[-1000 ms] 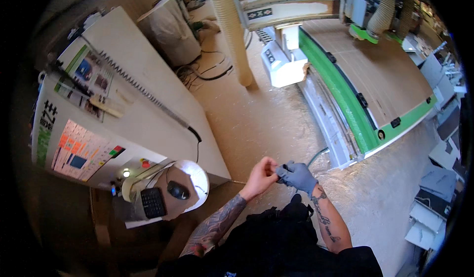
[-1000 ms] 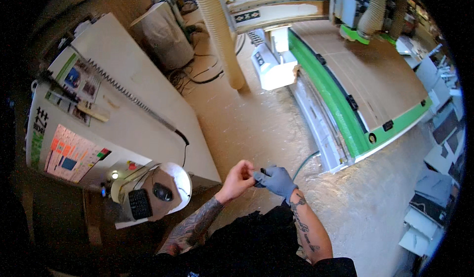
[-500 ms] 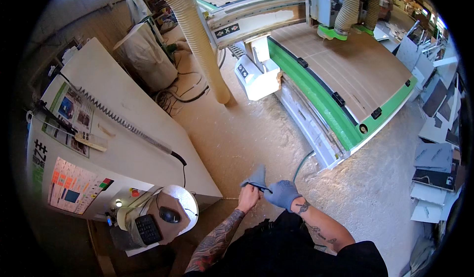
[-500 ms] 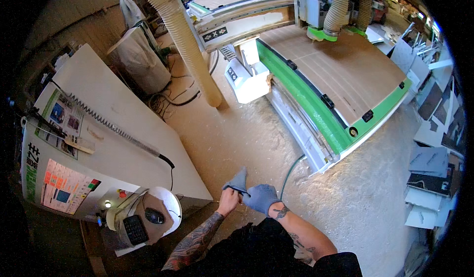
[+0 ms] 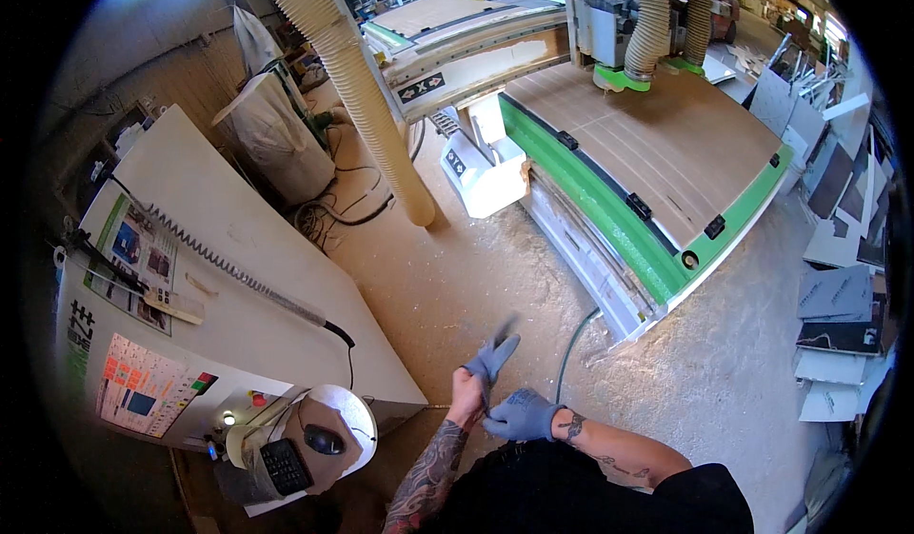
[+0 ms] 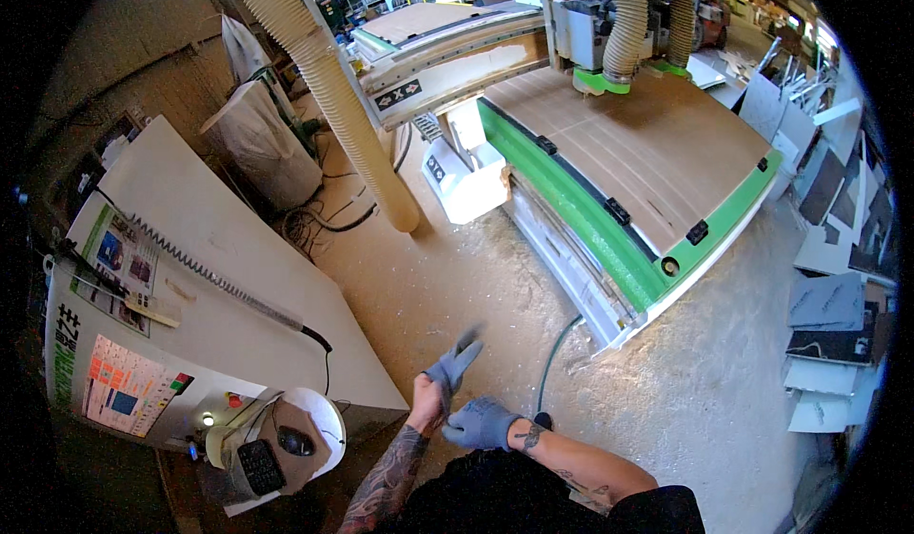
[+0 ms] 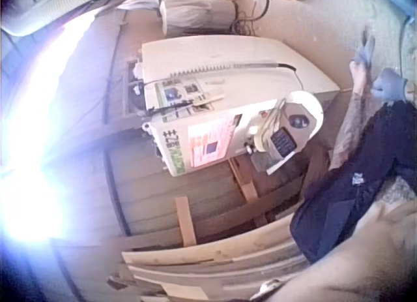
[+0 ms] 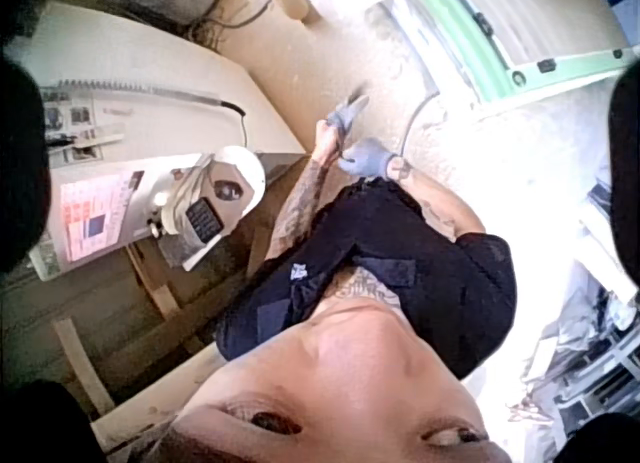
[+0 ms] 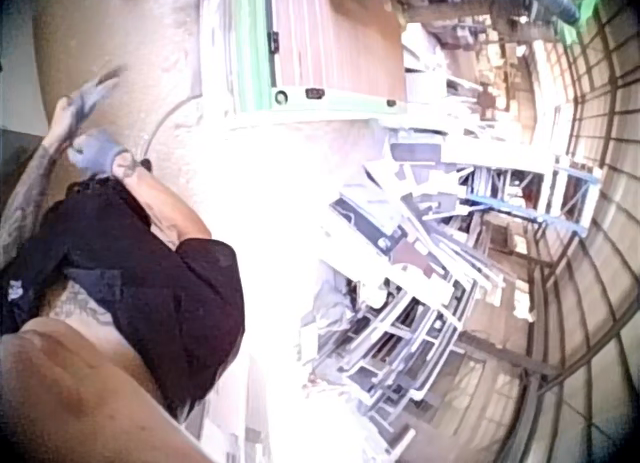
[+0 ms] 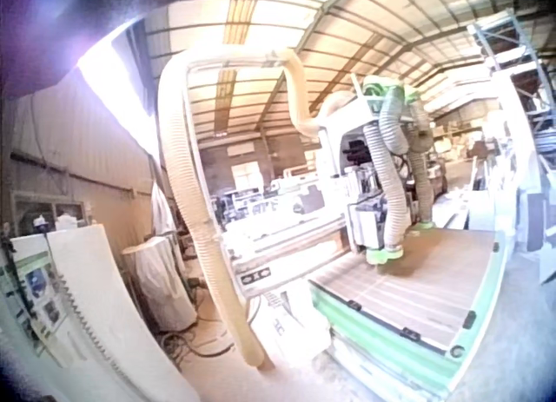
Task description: The person puts on gloves and interacts with a CNC machine's control panel. They then use a screwdriver to loosen a component on the machine's spindle and a wrench to tighten a nut on the machine's frame. The person also adjusts the camera mounted on their head during the process.
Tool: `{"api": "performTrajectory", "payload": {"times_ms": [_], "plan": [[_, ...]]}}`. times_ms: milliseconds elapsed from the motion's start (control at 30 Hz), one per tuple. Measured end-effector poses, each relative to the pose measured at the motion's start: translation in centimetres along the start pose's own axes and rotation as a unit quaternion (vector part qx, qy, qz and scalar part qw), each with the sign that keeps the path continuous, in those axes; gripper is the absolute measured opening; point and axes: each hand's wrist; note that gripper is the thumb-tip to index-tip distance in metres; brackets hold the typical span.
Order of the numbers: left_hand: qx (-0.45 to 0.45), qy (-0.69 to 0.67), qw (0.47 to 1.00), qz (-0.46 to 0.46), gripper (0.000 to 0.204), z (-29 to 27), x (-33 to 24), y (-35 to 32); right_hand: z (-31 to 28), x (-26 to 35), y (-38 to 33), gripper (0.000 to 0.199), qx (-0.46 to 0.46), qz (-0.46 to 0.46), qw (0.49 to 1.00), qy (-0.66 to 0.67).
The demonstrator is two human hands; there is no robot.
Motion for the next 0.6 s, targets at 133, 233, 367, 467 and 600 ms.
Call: {"api": "performTrajectory", "payload": {"times_ms": [133, 233, 367, 467, 600], "plan": [[-0.017, 0.062, 0.997, 0.034, 0.037, -3.3, 4.1, 0.0, -0.6, 1.1, 0.4, 0.037, -0.027, -0.122, 0.992, -0.021], [0.017, 0.211, 0.966, 0.147, 0.042, 0.8, 0.2, 0.7, -1.9, 0.4, 0.5, 0.037, -0.018, -0.132, 0.991, -0.022], [-0.108, 0.009, 0.986, 0.125, 0.037, 6.6, -5.2, 2.8, -2.7, 1.0, 0.9, 0.035, 0.025, -0.168, 0.984, -0.057], [0.003, 0.189, 0.969, 0.157, 0.035, 3.7, -4.3, 2.9, -3.4, 0.7, 0.9, 0.036, 0.043, -0.195, 0.979, -0.035], [-0.008, 0.156, 0.980, 0.125, 0.035, 3.9, -6.9, 2.5, -3.8, 1.4, 1.6, 0.037, 0.060, -0.231, 0.971, 0.002]]}}
Point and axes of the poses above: each hand's wrist, its own y-axis towards the middle knuckle, its own z-axis out of the palm, x = y × z, and after that the axes turned 12 degrees about z, right-handed
